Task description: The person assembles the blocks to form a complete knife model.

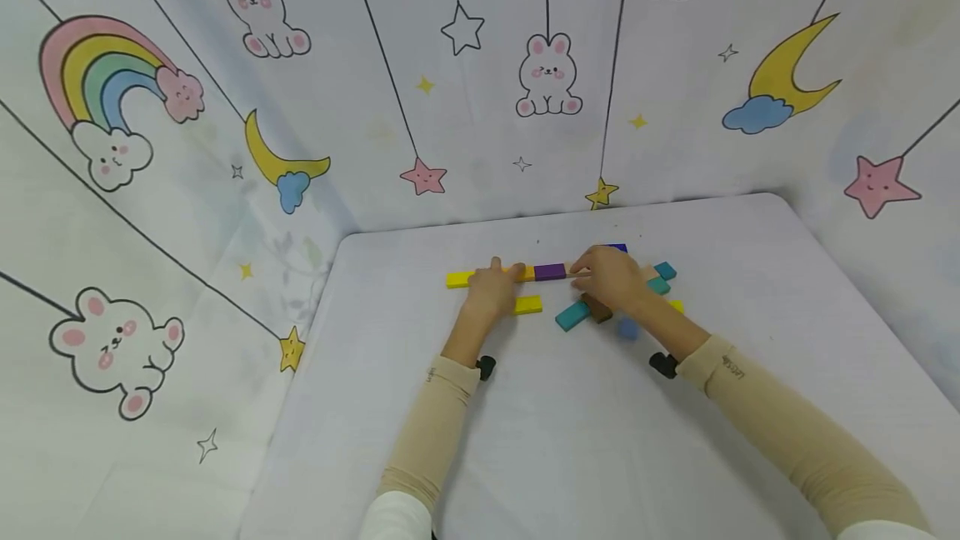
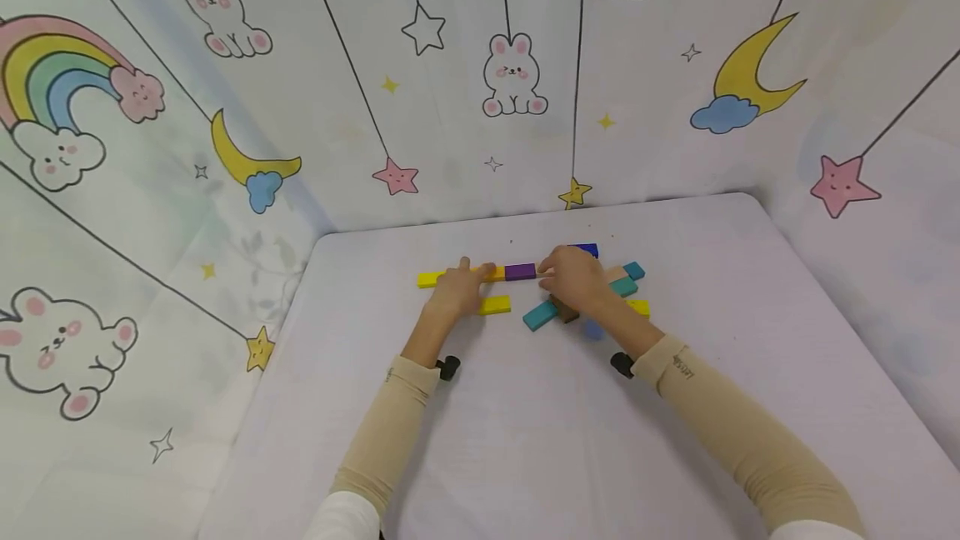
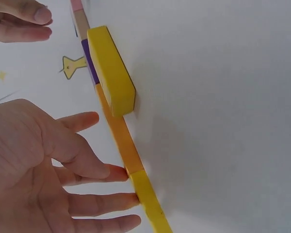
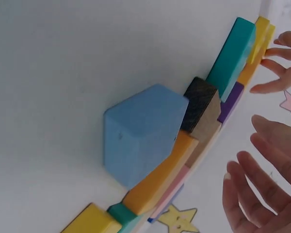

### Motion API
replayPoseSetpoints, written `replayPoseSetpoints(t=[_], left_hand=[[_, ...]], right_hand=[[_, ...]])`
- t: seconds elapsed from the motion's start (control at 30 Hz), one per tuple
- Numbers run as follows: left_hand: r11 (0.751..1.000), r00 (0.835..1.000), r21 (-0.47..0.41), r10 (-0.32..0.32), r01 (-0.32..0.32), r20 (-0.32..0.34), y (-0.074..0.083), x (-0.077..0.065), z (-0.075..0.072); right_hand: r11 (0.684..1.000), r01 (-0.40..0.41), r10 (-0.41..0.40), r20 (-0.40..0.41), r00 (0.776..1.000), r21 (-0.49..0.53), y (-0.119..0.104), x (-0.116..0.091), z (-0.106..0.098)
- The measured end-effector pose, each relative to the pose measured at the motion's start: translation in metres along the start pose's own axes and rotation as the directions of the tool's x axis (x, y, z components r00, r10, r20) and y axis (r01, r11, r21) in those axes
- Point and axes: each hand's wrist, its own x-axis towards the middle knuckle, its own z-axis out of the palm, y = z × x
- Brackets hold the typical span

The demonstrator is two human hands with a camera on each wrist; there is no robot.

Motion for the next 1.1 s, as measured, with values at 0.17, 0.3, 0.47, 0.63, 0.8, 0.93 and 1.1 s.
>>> replayPoseSetpoints(t=[0.17, 0.3, 0.47, 0.63, 0.8, 0.93, 1.1], left_hand=[[0.996, 1.0, -0.085, 0.009, -0.011, -0.016, -0.008, -0.001, -0.001], [0.994, 0.999, -0.108, 0.022, -0.025, -0.023, -0.012, -0.003, -0.003], [0.994, 0.999, -0.106, 0.016, -0.02, -0.033, -0.017, -0.004, -0.002], [0.994, 0.999, -0.112, 0.006, -0.011, -0.043, -0.022, -0.003, 0.0], [0.993, 0.999, -0.12, 0.013, -0.019, -0.044, -0.027, -0.006, 0.0], [0.992, 0.999, -0.122, 0.019, -0.023, -0.036, -0.031, -0.006, 0.005], [0.992, 0.998, -0.123, 0.028, -0.034, -0.05, -0.034, -0.005, 0.007]], right_hand=[[0.999, 0.041, -0.041, 0.003, 0.999, -0.019, -0.006, 0.002, 0.006], [0.998, 0.061, -0.061, -0.014, 0.998, -0.022, -0.01, 0.003, 0.008], [0.997, 0.077, -0.077, 0.001, 0.997, -0.008, -0.017, 0.006, 0.014], [0.998, 0.066, -0.066, 0.036, 0.997, -0.015, -0.025, 0.009, 0.019], [0.997, 0.066, -0.064, 0.094, 0.993, -0.026, -0.033, 0.014, 0.025], [0.996, 0.083, -0.078, 0.141, 0.987, -0.028, -0.038, 0.015, 0.026], [0.994, 0.107, -0.105, 0.162, 0.981, -0.003, -0.043, 0.017, 0.029]])
